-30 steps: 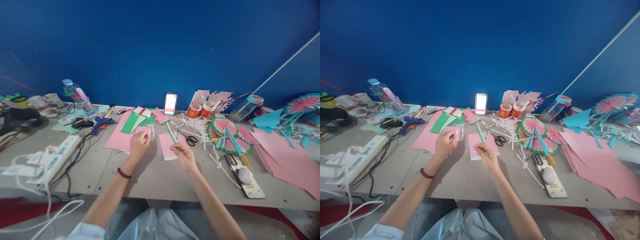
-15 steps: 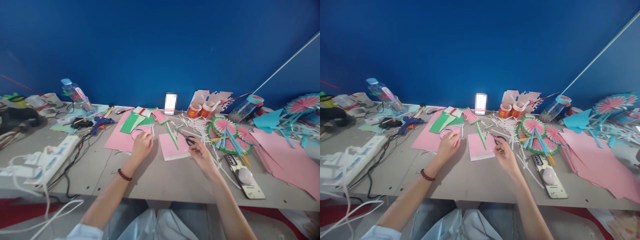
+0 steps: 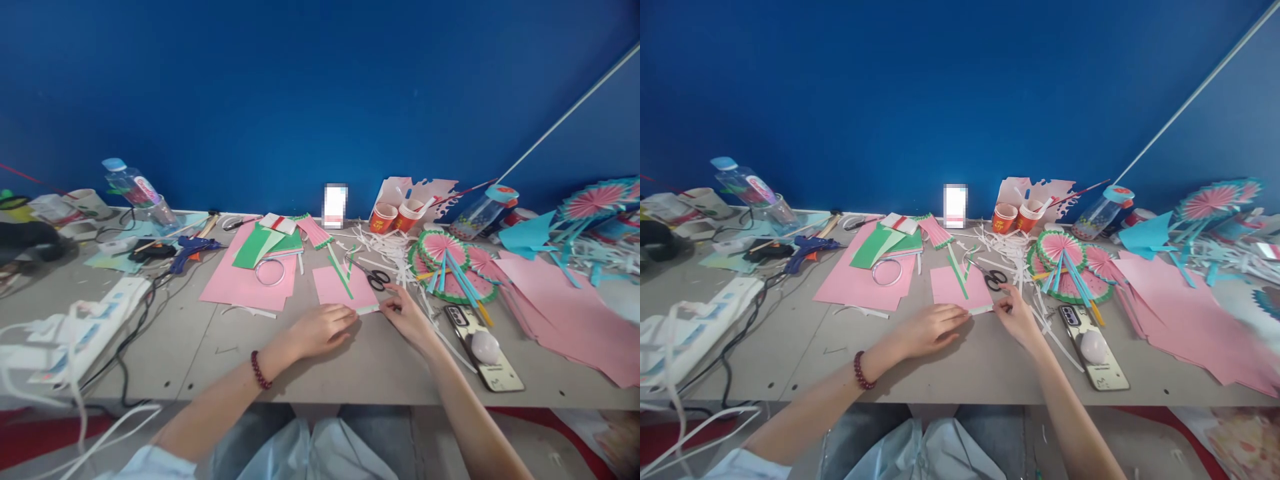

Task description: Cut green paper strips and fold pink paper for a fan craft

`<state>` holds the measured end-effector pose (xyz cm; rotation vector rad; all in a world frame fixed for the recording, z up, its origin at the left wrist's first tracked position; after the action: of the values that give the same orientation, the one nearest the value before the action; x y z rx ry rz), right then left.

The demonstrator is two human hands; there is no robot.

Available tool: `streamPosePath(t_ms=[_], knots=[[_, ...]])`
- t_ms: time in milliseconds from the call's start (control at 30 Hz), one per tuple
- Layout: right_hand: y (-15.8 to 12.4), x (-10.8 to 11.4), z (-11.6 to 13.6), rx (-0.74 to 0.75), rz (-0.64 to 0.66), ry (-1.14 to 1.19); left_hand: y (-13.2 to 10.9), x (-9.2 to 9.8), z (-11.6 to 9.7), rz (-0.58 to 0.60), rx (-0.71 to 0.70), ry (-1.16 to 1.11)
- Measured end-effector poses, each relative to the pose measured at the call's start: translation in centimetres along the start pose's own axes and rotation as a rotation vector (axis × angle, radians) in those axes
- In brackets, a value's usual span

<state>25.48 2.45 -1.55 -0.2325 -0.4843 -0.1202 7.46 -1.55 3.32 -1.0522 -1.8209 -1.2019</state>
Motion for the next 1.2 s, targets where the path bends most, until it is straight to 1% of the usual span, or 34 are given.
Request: streamPosePath(t_ms=[133,300,433,567,733,833,967,1200], knots=[[-0.1,0.1,0.3,0.007,-0.019,-0.015,0.9,-0.7,-1.0,0.033,0.002,0.037],[-0.1,0.0,0.4,0.001,-0.032,-0.063,2.7,-2.3,-1.9,0.130,0.010,0.137],[0.0,-0.1,0.3,-0.018,-0.035,-0.103,4.0,-3.7,-2.1,0.127,0.009,0.257],[-0.1,-0.1,0.4,0.007,-0.051,-0.089,4.2,-4.7,-1.6,0.111,0.046,0.318],[0.0,-0.2,0.3,0.014,-0.057,-0.090,4.0,-4.7,-1.5,0.051,0.044,0.308],[0.0,-0.2,0.3,0.008,-0.068,-0.101,3.9,-4.6,-1.5,0.036,0.044,0.298],[0.0,-0.2,0.2,-0.004,-0.088,-0.112,4.0,-4.8,-1.6,0.064,0.034,0.305],[-0.1,-0.2,0.0,-0.020,-0.089,-0.107,4.1,-4.9,-1.6,0.106,0.025,0.306]])
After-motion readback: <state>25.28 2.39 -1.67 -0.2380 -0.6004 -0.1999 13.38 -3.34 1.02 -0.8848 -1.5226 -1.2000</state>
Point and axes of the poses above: each hand's wrist, its own y-axis towards the middle knuckle, its own x-axis out of the back of the hand, z = x × y, the point moved 9 cm from there along y, towards the middle knuckle, and after that the axes turned 15 degrees about -x, right-handed, at the moved point
